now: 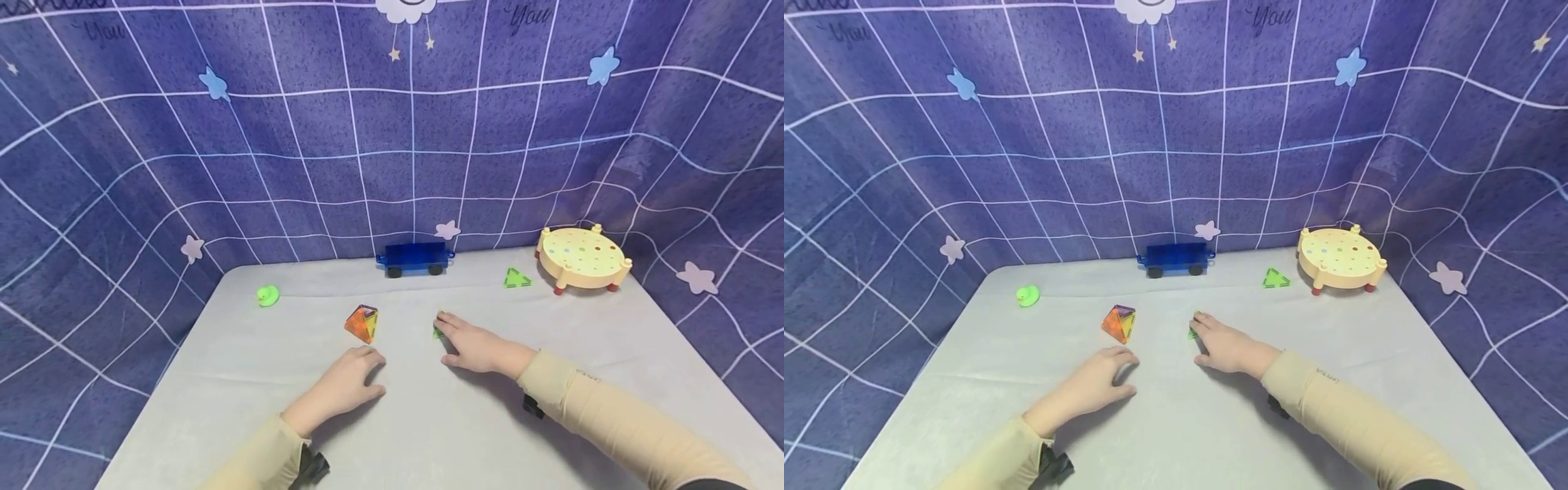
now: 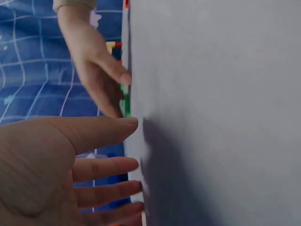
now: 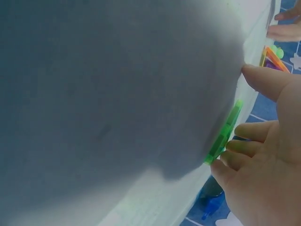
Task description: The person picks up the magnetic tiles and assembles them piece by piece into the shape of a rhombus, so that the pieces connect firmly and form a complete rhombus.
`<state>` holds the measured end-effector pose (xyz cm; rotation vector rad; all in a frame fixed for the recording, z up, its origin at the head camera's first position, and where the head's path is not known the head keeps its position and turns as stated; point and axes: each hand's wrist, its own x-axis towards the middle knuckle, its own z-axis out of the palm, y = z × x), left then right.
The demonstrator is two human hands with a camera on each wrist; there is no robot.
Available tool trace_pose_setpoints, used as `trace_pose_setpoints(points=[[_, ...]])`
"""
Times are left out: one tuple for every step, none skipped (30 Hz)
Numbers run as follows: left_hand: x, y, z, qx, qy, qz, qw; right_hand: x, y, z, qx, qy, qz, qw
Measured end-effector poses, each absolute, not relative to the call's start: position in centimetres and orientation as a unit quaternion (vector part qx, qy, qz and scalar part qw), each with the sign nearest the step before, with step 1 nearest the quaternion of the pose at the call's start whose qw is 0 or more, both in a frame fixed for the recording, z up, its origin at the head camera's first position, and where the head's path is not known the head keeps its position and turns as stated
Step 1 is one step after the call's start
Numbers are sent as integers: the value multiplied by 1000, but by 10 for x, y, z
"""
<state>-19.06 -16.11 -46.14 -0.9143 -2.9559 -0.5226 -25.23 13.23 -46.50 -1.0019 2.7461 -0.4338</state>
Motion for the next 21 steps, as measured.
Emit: trace_pose_setpoints(points=[[-194,-156,-462,-303,-940,-156,-5,-252,133,-464,-339,925,-147,93],[-197,-151,-462,-314,-938,-148,-11,-252,135,-464,-340,924,-147,93],[-201,-146,-462,-320,-937,-139,-18,-252,136,-463,-342,924,-147,94],[-204,-141,-463,-325,-936,-130,-24,-252,137,-462,-343,923,-146,94],[-208,-136,-463,-330,-935,-124,-29,-251,139,-462,-344,923,-148,94],[-212,-131,-464,-332,-935,-119,-33,-251,141,-461,-346,921,-152,92],[-216,-127,-464,-334,-935,-118,-37,-250,143,-461,-348,920,-154,91],[-220,-123,-465,-335,-934,-121,-40,-250,145,-461,-348,920,-154,90],[-223,-118,-466,-333,-934,-121,-43,-249,148,-462,-349,919,-158,88],[-228,-114,-466,-333,-934,-123,-45,-249,151,-462,-349,919,-161,87],[-232,-110,-467,-332,-934,-126,-47,-248,155,-462,-348,919,-164,87],[-236,-107,-467,-332,-933,-128,-47,-248,160,-462,-347,919,-167,89],[-240,-103,-467,-332,-933,-130,-47,-247,164,-462,-344,919,-171,91],[-244,-99,-467,-331,-933,-131,-49,-246,169,-462,-341,919,-177,95],[-248,-96,-468,-331,-934,-130,-49,-246,174,-462,-337,918,-183,100],[-251,-92,-468,-331,-933,-131,-49,-245,179,-462,-332,918,-187,105],[-255,-89,-468,-331,-934,-130,-49,-244,184,-462,-329,918,-192,110],[-259,-86,-469,-330,-934,-130,-50,-244,189,-461,-326,918,-197,113],[-263,-83,-468,-330,-934,-130,-52,-243,194,-460,-324,917,-202,115],[-266,-80,-468,-330,-933,-132,-55,-242,199,-459,-322,917,-206,117],[-269,-77,-468,-330,-933,-132,-59,-242,204,-458,-322,916,-209,118]])
